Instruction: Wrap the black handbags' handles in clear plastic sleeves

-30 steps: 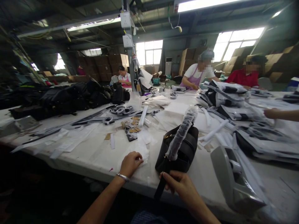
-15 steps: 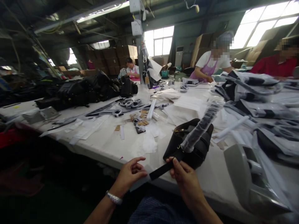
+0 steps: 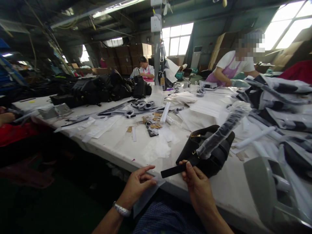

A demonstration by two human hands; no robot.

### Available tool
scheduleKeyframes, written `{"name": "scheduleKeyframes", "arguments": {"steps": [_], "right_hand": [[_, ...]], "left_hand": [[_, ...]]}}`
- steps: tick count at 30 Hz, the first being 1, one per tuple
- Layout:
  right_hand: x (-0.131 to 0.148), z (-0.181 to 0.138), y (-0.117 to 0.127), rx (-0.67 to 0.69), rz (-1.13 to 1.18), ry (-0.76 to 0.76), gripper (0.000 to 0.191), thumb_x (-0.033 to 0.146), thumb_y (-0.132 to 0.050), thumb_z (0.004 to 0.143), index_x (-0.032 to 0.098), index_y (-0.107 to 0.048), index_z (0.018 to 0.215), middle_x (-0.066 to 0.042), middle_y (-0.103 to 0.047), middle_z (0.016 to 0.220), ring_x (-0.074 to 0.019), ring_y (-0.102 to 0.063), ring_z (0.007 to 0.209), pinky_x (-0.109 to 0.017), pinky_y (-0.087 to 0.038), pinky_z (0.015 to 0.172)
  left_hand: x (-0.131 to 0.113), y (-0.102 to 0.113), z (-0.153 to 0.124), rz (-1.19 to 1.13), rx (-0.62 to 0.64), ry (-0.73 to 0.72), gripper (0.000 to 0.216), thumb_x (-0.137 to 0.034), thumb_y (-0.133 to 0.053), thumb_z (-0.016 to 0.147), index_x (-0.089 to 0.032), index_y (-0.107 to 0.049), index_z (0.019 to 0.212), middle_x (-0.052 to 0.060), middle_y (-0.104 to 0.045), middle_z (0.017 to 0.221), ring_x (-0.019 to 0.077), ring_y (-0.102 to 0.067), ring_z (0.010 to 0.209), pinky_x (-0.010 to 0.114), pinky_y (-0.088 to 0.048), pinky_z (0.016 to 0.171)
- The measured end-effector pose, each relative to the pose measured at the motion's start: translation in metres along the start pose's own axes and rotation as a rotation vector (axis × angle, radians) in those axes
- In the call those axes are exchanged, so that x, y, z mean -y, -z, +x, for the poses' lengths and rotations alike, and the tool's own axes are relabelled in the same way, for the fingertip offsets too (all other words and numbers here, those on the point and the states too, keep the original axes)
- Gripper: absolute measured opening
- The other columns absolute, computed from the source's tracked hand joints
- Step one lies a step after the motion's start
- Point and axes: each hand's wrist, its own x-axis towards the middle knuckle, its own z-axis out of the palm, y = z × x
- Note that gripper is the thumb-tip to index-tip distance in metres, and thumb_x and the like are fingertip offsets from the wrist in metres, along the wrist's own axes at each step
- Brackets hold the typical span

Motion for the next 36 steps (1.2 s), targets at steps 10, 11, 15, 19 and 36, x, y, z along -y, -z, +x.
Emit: {"name": "scheduleKeyframes", "arguments": {"steps": [10, 11, 15, 19, 36], "right_hand": [[-0.004, 0.001, 0.007, 0.047, -0.026, 0.015, 0.029, 0.041, -0.083, 0.069, 0.018, -0.078, 0.087, -0.006, -0.071, 0.096, -0.0096, -0.051, 0.061, -0.021, -0.046, 0.055], [-0.004, 0.001, 0.007, 0.054, -0.039, 0.015, 0.031, 0.042, -0.083, 0.069, 0.018, -0.078, 0.087, -0.006, -0.071, 0.094, -0.0097, -0.051, 0.061, -0.022, -0.046, 0.055], [-0.003, 0.002, 0.009, 0.099, -0.201, 0.036, 0.037, 0.047, -0.077, 0.074, 0.015, -0.077, 0.091, -0.005, -0.066, 0.073, -0.0117, -0.048, 0.059, -0.024, -0.042, 0.055], [0.001, 0.003, 0.015, 0.134, -0.452, 0.064, 0.041, 0.051, -0.069, 0.081, 0.014, -0.076, 0.097, -0.001, -0.061, 0.061, -0.0128, -0.049, 0.058, -0.025, -0.042, 0.059], [0.031, -0.010, 0.039, -0.040, -0.828, 0.235, 0.045, 0.060, -0.064, 0.078, 0.019, -0.078, 0.090, -0.004, -0.067, 0.054, -0.0208, -0.062, 0.051, -0.028, -0.049, 0.054]], "left_hand": [[-0.005, -0.008, 0.001, -0.107, 0.042, 0.053, 0.071, -0.032, -0.084, 0.063, -0.012, -0.058, 0.127, 0.003, -0.074, 0.073, 0.0147, -0.066, 0.063, 0.023, -0.048, 0.061], [-0.004, -0.009, 0.002, -0.115, 0.047, 0.053, 0.071, -0.031, -0.084, 0.064, -0.012, -0.058, 0.127, 0.003, -0.074, 0.072, 0.0144, -0.065, 0.062, 0.022, -0.047, 0.060], [-0.008, -0.017, 0.008, -0.127, 0.043, 0.048, 0.071, -0.031, -0.085, 0.062, -0.013, -0.059, 0.126, 0.003, -0.074, 0.076, 0.0160, -0.067, 0.066, 0.023, -0.048, 0.062], [-0.019, -0.038, 0.019, -0.122, 0.072, 0.009, 0.066, -0.029, -0.086, 0.061, -0.013, -0.063, 0.121, 0.005, -0.074, 0.080, 0.0186, -0.069, 0.072, 0.026, -0.050, 0.069], [-0.037, -0.136, 0.060, -0.327, 0.059, -0.153, 0.050, -0.036, -0.083, 0.068, -0.015, -0.066, 0.110, 0.004, -0.072, 0.086, 0.0182, -0.068, 0.080, 0.025, -0.052, 0.073]]}}
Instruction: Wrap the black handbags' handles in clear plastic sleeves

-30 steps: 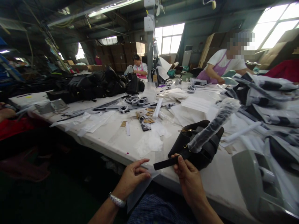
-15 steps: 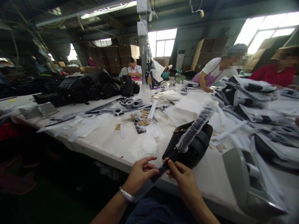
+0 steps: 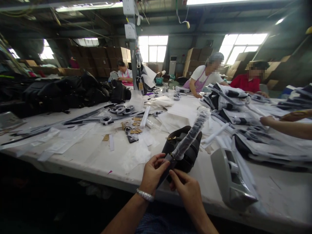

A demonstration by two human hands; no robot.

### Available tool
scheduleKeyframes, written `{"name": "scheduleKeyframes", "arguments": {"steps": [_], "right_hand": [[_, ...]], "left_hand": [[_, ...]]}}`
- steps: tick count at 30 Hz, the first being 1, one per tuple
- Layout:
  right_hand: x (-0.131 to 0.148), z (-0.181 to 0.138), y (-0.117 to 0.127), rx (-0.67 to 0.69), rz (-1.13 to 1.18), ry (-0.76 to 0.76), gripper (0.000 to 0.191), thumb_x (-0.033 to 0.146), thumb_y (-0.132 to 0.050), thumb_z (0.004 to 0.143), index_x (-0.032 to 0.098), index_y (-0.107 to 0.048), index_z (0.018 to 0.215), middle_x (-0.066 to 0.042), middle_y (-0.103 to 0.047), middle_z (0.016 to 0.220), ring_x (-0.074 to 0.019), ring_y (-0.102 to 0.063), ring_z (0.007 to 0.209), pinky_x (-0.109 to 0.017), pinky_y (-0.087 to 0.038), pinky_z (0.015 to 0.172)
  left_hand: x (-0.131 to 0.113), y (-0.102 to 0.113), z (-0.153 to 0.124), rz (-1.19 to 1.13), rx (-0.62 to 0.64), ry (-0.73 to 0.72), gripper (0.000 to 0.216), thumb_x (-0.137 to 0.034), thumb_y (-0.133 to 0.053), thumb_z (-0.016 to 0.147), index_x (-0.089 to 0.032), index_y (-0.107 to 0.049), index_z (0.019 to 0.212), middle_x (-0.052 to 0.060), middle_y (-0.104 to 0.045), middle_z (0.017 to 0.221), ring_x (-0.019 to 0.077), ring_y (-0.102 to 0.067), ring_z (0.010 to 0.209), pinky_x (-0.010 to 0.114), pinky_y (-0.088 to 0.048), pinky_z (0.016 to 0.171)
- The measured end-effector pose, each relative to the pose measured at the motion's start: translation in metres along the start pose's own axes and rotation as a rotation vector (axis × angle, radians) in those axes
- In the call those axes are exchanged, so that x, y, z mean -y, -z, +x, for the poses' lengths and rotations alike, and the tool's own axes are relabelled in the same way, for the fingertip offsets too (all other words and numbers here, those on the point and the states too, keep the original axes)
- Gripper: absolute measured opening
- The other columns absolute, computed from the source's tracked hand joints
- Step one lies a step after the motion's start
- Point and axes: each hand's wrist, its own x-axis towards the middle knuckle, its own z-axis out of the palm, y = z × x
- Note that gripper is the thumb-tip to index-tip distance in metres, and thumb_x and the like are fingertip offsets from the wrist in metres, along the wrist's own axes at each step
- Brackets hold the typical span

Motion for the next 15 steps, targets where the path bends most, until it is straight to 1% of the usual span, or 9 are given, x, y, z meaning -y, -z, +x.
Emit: {"name": "scheduleKeyframes", "arguments": {"steps": [3, 7, 10, 12, 15], "right_hand": [[0.006, 0.006, -0.004, -0.007, 0.036, -0.057, 0.047, 0.062, -0.064, 0.077, 0.018, -0.077, 0.084, -0.003, -0.065, 0.049, -0.0194, -0.061, 0.048, -0.026, -0.048, 0.051], [0.008, 0.010, -0.010, -0.036, 0.038, -0.052, 0.047, 0.063, -0.066, 0.074, 0.018, -0.077, 0.080, -0.002, -0.064, 0.049, -0.0201, -0.061, 0.050, -0.027, -0.047, 0.051], [0.006, 0.011, -0.014, -0.060, 0.040, -0.062, 0.048, 0.064, -0.068, 0.071, 0.018, -0.077, 0.078, -0.004, -0.064, 0.050, -0.0205, -0.060, 0.049, -0.027, -0.046, 0.049], [0.005, 0.011, -0.015, -0.069, 0.040, -0.063, 0.047, 0.064, -0.069, 0.070, 0.018, -0.077, 0.075, -0.004, -0.065, 0.051, -0.0201, -0.059, 0.048, -0.027, -0.045, 0.047], [0.005, 0.014, -0.016, -0.051, 0.044, -0.055, 0.047, 0.064, -0.068, 0.071, 0.018, -0.076, 0.074, -0.004, -0.064, 0.050, -0.0190, -0.059, 0.048, -0.026, -0.045, 0.048]], "left_hand": [[-0.003, 0.001, 0.002, 0.048, 0.003, -0.016, 0.048, -0.038, -0.082, 0.069, -0.015, -0.066, 0.108, 0.006, -0.073, 0.088, 0.0192, -0.068, 0.083, 0.025, -0.052, 0.073], [-0.001, 0.016, 0.000, 0.173, 0.026, -0.053, 0.043, -0.046, -0.074, 0.076, -0.015, -0.068, 0.106, 0.008, -0.074, 0.096, 0.0235, -0.068, 0.090, 0.029, -0.053, 0.078], [0.004, 0.026, -0.003, 0.312, 0.043, -0.060, 0.040, -0.052, -0.070, 0.078, -0.014, -0.073, 0.092, 0.007, -0.075, 0.088, 0.0246, -0.067, 0.087, 0.030, -0.052, 0.076], [0.008, 0.029, -0.005, 0.314, 0.032, -0.043, 0.039, -0.052, -0.071, 0.076, -0.014, -0.074, 0.085, 0.006, -0.075, 0.082, 0.0242, -0.067, 0.083, 0.029, -0.051, 0.073], [0.012, 0.028, -0.006, 0.263, -0.033, -0.049, 0.035, -0.048, -0.073, 0.074, -0.016, -0.074, 0.086, 0.005, -0.075, 0.083, 0.0237, -0.067, 0.084, 0.028, -0.051, 0.075]]}}
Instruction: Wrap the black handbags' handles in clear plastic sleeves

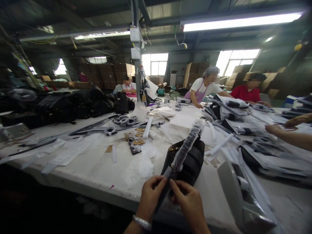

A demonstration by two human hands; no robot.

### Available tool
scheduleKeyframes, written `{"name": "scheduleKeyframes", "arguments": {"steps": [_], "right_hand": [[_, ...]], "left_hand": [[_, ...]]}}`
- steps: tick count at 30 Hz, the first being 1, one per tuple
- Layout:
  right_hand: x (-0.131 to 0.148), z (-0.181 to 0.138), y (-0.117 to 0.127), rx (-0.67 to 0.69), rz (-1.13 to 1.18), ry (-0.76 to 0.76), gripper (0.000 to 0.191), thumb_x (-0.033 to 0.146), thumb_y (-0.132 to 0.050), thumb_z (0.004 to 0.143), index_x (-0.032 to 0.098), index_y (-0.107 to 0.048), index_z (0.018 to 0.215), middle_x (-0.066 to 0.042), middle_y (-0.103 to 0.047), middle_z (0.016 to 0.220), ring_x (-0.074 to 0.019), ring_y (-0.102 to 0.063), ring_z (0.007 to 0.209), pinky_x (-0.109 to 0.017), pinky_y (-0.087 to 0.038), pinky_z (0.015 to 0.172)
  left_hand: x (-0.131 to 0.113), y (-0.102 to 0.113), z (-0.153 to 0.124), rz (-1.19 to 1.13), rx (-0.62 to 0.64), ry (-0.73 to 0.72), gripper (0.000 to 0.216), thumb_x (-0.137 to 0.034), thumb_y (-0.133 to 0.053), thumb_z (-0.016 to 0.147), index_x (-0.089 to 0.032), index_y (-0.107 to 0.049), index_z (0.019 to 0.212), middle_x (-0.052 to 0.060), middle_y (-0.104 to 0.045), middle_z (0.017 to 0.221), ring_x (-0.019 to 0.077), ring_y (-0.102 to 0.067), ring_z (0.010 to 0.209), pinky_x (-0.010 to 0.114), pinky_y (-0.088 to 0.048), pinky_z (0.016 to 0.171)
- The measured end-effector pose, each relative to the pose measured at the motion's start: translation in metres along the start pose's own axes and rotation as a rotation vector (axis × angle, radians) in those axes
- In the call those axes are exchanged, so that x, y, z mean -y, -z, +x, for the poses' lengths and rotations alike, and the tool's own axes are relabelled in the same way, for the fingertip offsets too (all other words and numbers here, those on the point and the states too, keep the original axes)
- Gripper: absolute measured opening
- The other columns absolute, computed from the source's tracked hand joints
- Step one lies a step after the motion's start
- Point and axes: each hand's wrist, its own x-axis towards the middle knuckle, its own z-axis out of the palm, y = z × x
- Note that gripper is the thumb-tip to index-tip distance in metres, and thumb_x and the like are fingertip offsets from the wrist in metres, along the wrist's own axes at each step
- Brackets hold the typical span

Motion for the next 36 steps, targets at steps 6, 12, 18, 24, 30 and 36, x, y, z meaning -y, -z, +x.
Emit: {"name": "scheduleKeyframes", "arguments": {"steps": [6, 12, 18, 24, 30, 36], "right_hand": [[0.003, 0.008, -0.002, 0.016, 0.019, 0.001, 0.048, 0.064, -0.066, 0.074, 0.017, -0.073, 0.067, -0.003, -0.062, 0.048, -0.0160, -0.056, 0.046, -0.024, -0.043, 0.048], [-0.004, 0.012, -0.006, 0.029, 0.180, -0.069, 0.048, 0.059, -0.070, 0.073, 0.015, -0.064, 0.054, -0.001, -0.057, 0.041, -0.0112, -0.049, 0.039, -0.022, -0.037, 0.042], [-0.006, 0.007, -0.004, 0.138, 0.472, -0.154, 0.048, 0.059, -0.073, 0.071, 0.011, -0.069, 0.066, -0.005, -0.065, 0.058, -0.0136, -0.060, 0.046, -0.022, -0.048, 0.046], [-0.004, 0.004, -0.005, 0.150, 0.244, -0.027, 0.048, 0.059, -0.069, 0.075, 0.012, -0.068, 0.064, -0.006, -0.065, 0.053, -0.0173, -0.063, 0.049, -0.024, -0.051, 0.049], [-0.007, 0.004, -0.005, 0.120, 0.248, 0.001, 0.048, 0.056, -0.066, 0.079, 0.016, -0.059, 0.053, -0.001, -0.059, 0.045, -0.0125, -0.055, 0.042, -0.021, -0.040, 0.045], [-0.007, 0.004, -0.001, 0.106, 0.158, 0.032, 0.052, 0.056, -0.060, 0.083, 0.015, -0.059, 0.050, 0.003, -0.047, 0.037, -0.0076, -0.039, 0.037, -0.021, -0.030, 0.044]], "left_hand": [[0.002, -0.006, -0.002, 0.159, -0.078, -0.167, 0.026, -0.042, -0.068, 0.082, -0.018, -0.073, 0.090, 0.006, -0.073, 0.086, 0.0240, -0.066, 0.084, 0.031, -0.051, 0.076], [0.001, -0.004, -0.012, 0.410, -0.074, -0.521, 0.020, -0.030, -0.058, 0.090, -0.026, -0.076, 0.099, 0.007, -0.069, 0.092, 0.0234, -0.065, 0.088, 0.030, -0.053, 0.080], [0.001, 0.008, -0.013, 0.680, 0.079, -0.769, 0.030, -0.023, -0.047, 0.096, -0.025, -0.070, 0.116, 0.007, -0.069, 0.092, 0.0183, -0.067, 0.084, 0.023, -0.054, 0.075], [-0.004, 0.011, -0.018, 0.919, -0.031, -1.158, 0.030, -0.019, -0.041, 0.100, -0.015, -0.065, 0.117, 0.007, -0.070, 0.090, 0.0163, -0.068, 0.079, 0.022, -0.058, 0.069], [0.017, 0.026, -0.051, 0.860, 0.086, -1.137, 0.034, -0.011, -0.045, 0.097, -0.012, -0.058, 0.128, 0.013, -0.070, 0.107, 0.0187, -0.068, 0.099, 0.023, -0.056, 0.087], [-0.016, 0.037, -0.060, 0.612, -0.081, -0.529, 0.020, -0.026, -0.054, 0.094, -0.021, -0.066, 0.109, 0.005, -0.074, 0.096, 0.0172, -0.070, 0.081, 0.022, -0.055, 0.073]]}}
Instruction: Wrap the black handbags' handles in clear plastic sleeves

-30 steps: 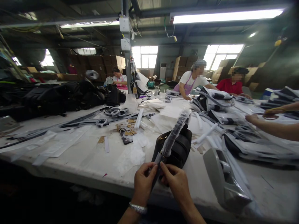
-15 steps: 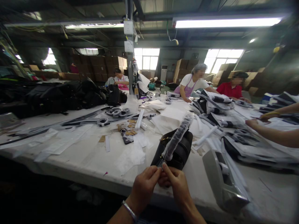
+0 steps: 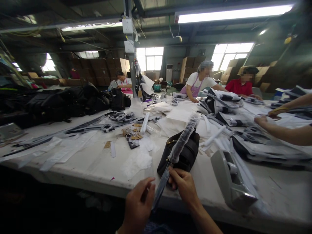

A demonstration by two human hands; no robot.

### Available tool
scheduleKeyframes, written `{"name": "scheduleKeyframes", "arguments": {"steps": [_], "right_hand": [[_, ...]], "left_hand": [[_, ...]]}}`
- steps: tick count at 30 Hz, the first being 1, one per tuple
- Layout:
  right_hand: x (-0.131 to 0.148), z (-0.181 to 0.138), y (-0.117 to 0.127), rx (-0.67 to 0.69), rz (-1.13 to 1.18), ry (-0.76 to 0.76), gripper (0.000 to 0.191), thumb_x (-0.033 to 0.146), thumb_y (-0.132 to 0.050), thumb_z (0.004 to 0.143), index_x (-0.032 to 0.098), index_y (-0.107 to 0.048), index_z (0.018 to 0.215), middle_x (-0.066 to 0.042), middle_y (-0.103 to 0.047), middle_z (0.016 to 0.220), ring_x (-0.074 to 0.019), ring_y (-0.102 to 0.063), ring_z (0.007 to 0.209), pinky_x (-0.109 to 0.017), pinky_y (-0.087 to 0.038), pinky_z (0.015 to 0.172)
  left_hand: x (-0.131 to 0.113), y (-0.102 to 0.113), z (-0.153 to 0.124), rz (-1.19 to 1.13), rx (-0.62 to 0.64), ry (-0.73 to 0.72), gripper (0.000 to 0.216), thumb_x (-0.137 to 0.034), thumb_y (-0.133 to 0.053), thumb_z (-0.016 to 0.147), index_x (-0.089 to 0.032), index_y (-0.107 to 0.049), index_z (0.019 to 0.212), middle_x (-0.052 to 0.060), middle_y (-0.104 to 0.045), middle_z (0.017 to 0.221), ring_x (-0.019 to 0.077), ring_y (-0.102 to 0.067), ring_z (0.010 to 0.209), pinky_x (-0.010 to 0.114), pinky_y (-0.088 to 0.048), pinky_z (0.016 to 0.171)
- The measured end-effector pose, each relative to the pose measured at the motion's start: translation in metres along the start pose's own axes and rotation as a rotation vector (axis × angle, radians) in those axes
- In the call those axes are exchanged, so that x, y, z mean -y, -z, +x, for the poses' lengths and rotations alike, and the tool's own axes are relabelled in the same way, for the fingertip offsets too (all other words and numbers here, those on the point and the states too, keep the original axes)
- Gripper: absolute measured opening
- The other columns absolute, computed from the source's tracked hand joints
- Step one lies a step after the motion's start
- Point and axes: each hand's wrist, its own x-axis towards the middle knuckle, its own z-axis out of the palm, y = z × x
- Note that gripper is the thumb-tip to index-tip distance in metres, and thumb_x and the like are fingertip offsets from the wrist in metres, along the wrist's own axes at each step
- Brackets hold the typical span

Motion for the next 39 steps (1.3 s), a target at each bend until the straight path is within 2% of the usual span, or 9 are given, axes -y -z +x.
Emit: {"name": "scheduleKeyframes", "arguments": {"steps": [5, 11, 15, 17, 19, 22, 27, 34, 39], "right_hand": [[-0.002, 0.002, -0.004, 0.009, 0.003, 0.044, 0.052, 0.055, -0.058, 0.084, 0.017, -0.054, 0.049, 0.005, -0.043, 0.040, -0.0078, -0.036, 0.037, -0.022, -0.028, 0.041], [0.002, -0.010, 0.016, -0.031, -0.309, 0.205, 0.049, 0.050, -0.053, 0.089, 0.017, -0.063, 0.056, 0.000, -0.058, 0.049, -0.0116, -0.051, 0.046, -0.022, -0.036, 0.047], [-0.005, -0.023, 0.094, -0.426, -0.589, 0.376, 0.032, 0.044, -0.053, 0.090, 0.018, -0.072, 0.087, -0.007, -0.074, 0.085, -0.0211, -0.067, 0.080, -0.030, -0.049, 0.079], [-0.015, -0.027, 0.147, -0.709, -0.698, 0.401, 0.037, 0.044, -0.056, 0.084, 0.017, -0.070, 0.105, -0.013, -0.070, 0.114, -0.0289, -0.058, 0.114, -0.041, -0.039, 0.104], [-0.027, -0.029, 0.194, -0.864, -0.680, 0.302, 0.043, 0.048, -0.060, 0.076, 0.015, -0.071, 0.101, -0.017, -0.059, 0.132, -0.0341, -0.038, 0.135, -0.048, -0.022, 0.116], [-0.044, -0.030, 0.233, -0.821, -0.436, 0.000, 0.036, 0.050, -0.066, 0.065, 0.018, -0.075, 0.078, -0.015, -0.055, 0.139, -0.0371, -0.035, 0.137, -0.049, -0.017, 0.118], [-0.052, -0.028, 0.232, -0.681, -0.207, -0.107, 0.040, 0.052, -0.061, 0.071, 0.020, -0.079, 0.085, -0.010, -0.064, 0.129, -0.0303, -0.054, 0.125, -0.042, -0.037, 0.109], [-0.012, -0.046, 0.217, -0.776, -0.030, -0.020, 0.031, 0.047, -0.075, 0.066, 0.020, -0.079, 0.081, -0.008, -0.061, 0.135, -0.0299, -0.052, 0.128, -0.038, -0.034, 0.111], [0.000, -0.076, 0.201, -0.719, 0.146, -0.098, 0.042, 0.050, -0.081, 0.061, 0.017, -0.079, 0.086, -0.012, -0.075, 0.107, -0.0306, -0.065, 0.108, -0.039, -0.051, 0.095]], "left_hand": [[-0.016, -0.021, 0.038, -0.375, 0.241, 0.361, 0.027, -0.043, -0.061, 0.087, -0.017, -0.066, 0.092, 0.006, -0.071, 0.085, 0.0207, -0.068, 0.077, 0.027, -0.052, 0.067], [-0.006, -0.046, 0.034, -0.648, 0.252, 0.554, 0.040, -0.049, -0.071, 0.077, -0.015, -0.062, 0.096, -0.003, -0.058, 0.068, 0.0095, -0.048, 0.055, 0.018, -0.036, 0.047], [-0.006, -0.047, 0.032, -0.648, 0.197, 0.655, 0.052, -0.052, -0.078, 0.068, -0.016, -0.063, 0.101, -0.003, -0.058, 0.072, 0.0077, -0.042, 0.054, 0.016, -0.032, 0.047], [-0.007, -0.047, 0.033, -0.642, 0.171, 0.665, 0.056, -0.053, -0.081, 0.063, -0.015, -0.064, 0.100, 0.000, -0.063, 0.078, 0.0088, -0.045, 0.057, 0.018, -0.035, 0.049], [-0.011, -0.047, 0.034, -0.638, 0.154, 0.654, 0.057, -0.054, -0.082, 0.059, -0.015, -0.065, 0.097, 0.001, -0.064, 0.078, 0.0098, -0.046, 0.057, 0.018, -0.035, 0.049], [-0.017, -0.047, 0.034, -0.625, 0.129, 0.654, 0.057, -0.055, -0.082, 0.058, -0.015, -0.066, 0.094, -0.001, -0.063, 0.072, 0.0102, -0.045, 0.054, 0.019, -0.032, 0.046], [-0.019, -0.047, 0.034, -0.628, 0.090, 0.668, 0.057, -0.055, -0.084, 0.056, -0.016, -0.065, 0.093, -0.002, -0.061, 0.071, 0.0093, -0.044, 0.053, 0.019, -0.033, 0.045], [-0.013, -0.048, 0.034, -0.632, 0.109, 0.681, 0.061, -0.055, -0.086, 0.052, -0.016, -0.065, 0.094, -0.003, -0.060, 0.068, 0.0100, -0.045, 0.052, 0.019, -0.034, 0.046], [-0.013, -0.049, 0.032, -0.624, 0.076, 0.694, 0.063, -0.057, -0.086, 0.051, -0.016, -0.066, 0.094, -0.001, -0.063, 0.073, 0.0125, -0.050, 0.056, 0.020, -0.037, 0.048]]}}
